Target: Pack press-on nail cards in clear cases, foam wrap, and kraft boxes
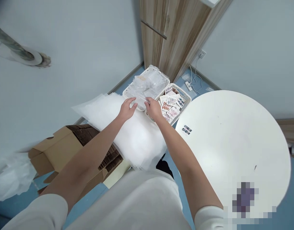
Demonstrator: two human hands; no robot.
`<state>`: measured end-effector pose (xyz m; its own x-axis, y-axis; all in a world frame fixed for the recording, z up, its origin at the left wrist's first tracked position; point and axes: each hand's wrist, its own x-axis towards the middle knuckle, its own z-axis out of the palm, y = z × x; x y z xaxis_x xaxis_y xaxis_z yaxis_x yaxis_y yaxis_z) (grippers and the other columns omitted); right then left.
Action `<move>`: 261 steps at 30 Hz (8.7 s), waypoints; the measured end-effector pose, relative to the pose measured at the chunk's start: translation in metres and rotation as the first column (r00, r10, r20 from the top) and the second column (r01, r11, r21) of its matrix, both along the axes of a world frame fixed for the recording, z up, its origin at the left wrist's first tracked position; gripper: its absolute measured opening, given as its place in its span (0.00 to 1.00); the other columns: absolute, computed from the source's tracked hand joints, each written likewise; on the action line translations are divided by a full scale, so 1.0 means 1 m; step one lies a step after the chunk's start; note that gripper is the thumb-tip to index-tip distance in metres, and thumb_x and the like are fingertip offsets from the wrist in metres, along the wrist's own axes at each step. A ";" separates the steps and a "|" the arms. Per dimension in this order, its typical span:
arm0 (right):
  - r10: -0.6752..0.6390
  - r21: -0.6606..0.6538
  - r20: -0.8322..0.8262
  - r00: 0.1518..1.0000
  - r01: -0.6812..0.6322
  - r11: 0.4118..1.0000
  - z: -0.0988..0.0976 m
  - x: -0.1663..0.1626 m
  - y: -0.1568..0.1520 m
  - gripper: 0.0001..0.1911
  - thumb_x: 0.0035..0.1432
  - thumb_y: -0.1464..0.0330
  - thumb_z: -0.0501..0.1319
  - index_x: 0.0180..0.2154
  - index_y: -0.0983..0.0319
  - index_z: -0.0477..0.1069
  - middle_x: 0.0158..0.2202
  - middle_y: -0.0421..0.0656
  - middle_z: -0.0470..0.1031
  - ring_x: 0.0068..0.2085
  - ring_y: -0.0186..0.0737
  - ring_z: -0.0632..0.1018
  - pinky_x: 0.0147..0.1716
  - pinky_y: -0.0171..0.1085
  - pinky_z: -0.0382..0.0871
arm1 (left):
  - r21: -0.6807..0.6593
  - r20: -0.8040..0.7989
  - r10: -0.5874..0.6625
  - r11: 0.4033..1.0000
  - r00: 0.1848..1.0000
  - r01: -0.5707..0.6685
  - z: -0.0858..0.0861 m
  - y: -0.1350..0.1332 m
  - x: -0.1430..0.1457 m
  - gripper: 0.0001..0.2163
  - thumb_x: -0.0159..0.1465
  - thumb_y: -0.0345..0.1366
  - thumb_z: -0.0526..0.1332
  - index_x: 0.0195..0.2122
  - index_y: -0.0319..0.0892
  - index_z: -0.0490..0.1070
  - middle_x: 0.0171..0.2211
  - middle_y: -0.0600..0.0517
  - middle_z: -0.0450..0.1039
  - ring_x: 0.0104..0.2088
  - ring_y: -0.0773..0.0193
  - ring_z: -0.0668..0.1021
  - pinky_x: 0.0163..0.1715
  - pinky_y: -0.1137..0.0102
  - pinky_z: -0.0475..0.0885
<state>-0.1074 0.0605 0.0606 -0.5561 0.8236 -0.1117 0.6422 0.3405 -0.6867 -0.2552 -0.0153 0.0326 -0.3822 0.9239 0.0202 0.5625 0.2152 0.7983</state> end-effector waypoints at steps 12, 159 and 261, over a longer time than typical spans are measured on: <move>-0.515 -0.583 -0.459 0.724 0.192 0.790 0.033 0.089 -0.067 0.23 0.48 0.52 0.56 0.42 0.59 0.71 0.27 0.38 0.67 0.23 0.28 0.65 0.27 0.33 0.63 | -0.046 0.818 0.122 0.988 0.562 -0.147 0.040 -0.064 0.082 0.16 0.46 0.39 0.66 0.35 0.39 0.70 0.31 0.52 0.69 0.29 0.71 0.72 0.33 0.71 0.68; -0.431 -0.058 -0.395 0.811 0.446 0.893 0.045 0.520 -0.235 0.14 0.50 0.58 0.55 0.37 0.59 0.62 0.32 0.41 0.68 0.31 0.37 0.69 0.29 0.36 0.62 | -0.119 0.823 -0.335 0.689 0.459 0.715 0.073 -0.154 0.467 0.20 0.52 0.42 0.62 0.46 0.42 0.65 0.31 0.51 0.70 0.31 0.68 0.74 0.34 0.68 0.69; -0.470 -0.314 0.131 0.873 0.486 0.815 -0.070 0.270 -0.058 0.32 0.48 0.73 0.56 0.56 0.59 0.49 0.47 0.46 0.61 0.39 0.39 0.69 0.40 0.40 0.66 | -0.588 -0.151 -0.727 0.611 0.670 0.530 -0.036 0.056 0.258 0.34 0.51 0.33 0.62 0.58 0.42 0.48 0.37 0.49 0.67 0.38 0.58 0.71 0.35 0.69 0.65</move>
